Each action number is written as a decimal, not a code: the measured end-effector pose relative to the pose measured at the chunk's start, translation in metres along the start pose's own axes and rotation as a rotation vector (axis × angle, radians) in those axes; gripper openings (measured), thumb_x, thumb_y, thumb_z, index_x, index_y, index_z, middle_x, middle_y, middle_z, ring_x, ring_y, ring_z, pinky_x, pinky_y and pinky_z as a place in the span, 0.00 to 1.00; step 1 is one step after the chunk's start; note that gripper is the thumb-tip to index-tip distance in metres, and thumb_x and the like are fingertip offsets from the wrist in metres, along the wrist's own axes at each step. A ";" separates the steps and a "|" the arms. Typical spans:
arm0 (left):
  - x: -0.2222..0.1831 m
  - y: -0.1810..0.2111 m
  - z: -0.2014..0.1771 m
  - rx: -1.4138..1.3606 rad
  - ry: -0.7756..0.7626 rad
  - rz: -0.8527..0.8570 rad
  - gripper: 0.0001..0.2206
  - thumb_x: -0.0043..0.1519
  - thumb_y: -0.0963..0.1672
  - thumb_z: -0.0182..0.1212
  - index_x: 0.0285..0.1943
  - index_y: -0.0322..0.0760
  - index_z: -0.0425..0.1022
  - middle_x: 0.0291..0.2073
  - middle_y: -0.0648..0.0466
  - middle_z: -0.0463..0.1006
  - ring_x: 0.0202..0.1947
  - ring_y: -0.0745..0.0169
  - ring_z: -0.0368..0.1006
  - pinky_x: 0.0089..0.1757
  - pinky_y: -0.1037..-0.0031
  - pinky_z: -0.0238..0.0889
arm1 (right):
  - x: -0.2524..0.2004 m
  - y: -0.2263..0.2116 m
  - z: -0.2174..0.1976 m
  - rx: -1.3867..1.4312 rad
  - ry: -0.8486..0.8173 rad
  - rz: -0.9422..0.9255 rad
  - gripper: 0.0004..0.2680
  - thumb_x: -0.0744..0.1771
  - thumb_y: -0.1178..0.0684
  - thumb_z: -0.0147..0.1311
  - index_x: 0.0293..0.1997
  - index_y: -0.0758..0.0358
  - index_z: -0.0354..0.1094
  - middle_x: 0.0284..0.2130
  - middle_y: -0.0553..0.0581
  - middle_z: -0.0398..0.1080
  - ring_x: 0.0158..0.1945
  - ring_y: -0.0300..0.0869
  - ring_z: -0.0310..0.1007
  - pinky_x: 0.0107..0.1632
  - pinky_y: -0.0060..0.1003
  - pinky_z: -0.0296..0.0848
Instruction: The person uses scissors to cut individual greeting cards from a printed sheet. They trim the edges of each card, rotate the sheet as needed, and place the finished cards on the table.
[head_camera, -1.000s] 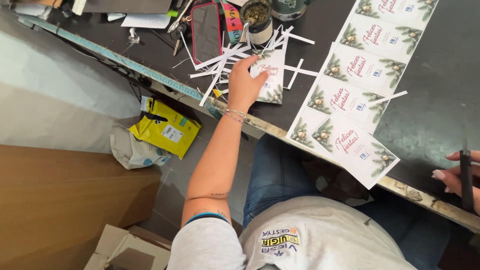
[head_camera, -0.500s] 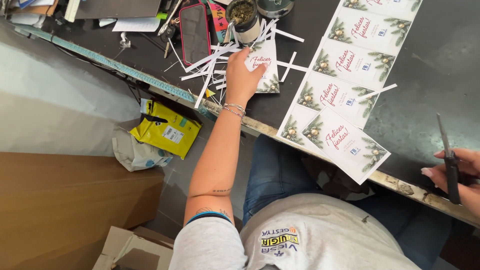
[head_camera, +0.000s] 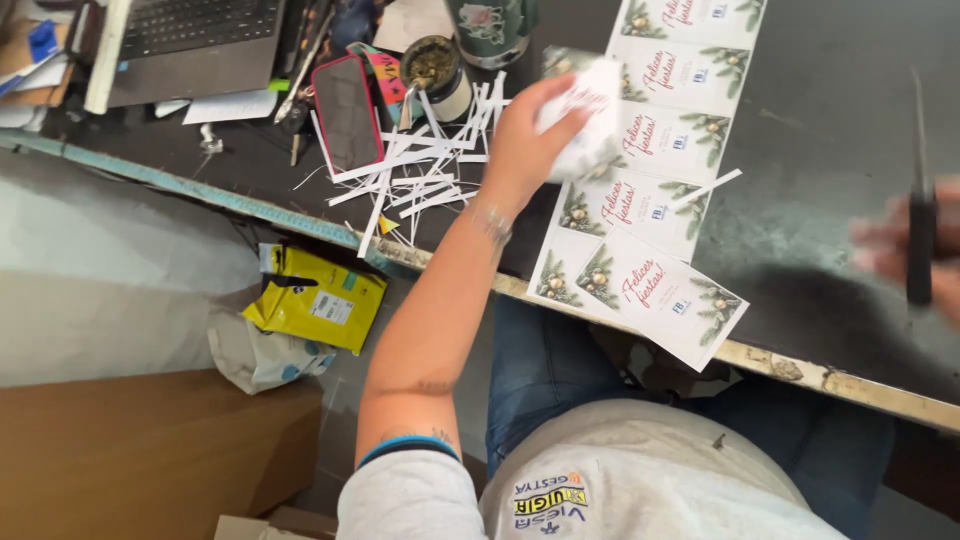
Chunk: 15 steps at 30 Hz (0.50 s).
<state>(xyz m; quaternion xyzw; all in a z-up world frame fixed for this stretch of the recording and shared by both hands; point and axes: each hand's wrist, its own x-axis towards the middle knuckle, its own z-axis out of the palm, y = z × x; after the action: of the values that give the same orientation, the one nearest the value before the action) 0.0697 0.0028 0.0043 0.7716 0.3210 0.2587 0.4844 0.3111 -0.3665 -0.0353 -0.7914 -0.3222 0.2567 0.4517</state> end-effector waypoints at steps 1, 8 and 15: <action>0.017 0.001 0.011 -0.049 -0.055 -0.014 0.25 0.61 0.49 0.61 0.67 0.39 0.71 0.66 0.50 0.74 0.68 0.54 0.68 0.64 0.59 0.60 | 0.022 0.002 -0.004 0.009 -0.011 -0.063 0.23 0.66 0.62 0.61 0.66 0.64 0.53 0.52 0.69 0.72 0.52 0.54 0.74 0.37 0.45 0.69; 0.174 -0.051 0.102 -0.365 0.045 -0.014 0.28 0.58 0.38 0.65 0.70 0.46 0.69 0.68 0.52 0.72 0.63 0.55 0.74 0.57 0.65 0.71 | 0.187 -0.073 0.013 -0.042 0.099 -0.560 0.18 0.73 0.65 0.70 0.63 0.74 0.57 0.54 0.69 0.68 0.57 0.54 0.78 0.57 0.44 0.80; 0.239 -0.058 0.143 -0.423 0.476 -0.036 0.22 0.53 0.45 0.68 0.58 0.40 0.74 0.51 0.49 0.81 0.52 0.54 0.77 0.54 0.66 0.67 | 0.309 -0.085 0.052 -0.338 0.380 -0.514 0.07 0.69 0.51 0.73 0.47 0.57 0.79 0.39 0.50 0.77 0.40 0.41 0.74 0.43 0.41 0.70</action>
<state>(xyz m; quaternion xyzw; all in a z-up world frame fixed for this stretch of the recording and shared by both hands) 0.3151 0.1163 -0.0843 0.5656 0.3781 0.4843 0.5500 0.4556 -0.0757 -0.0204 -0.7817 -0.4585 -0.0739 0.4162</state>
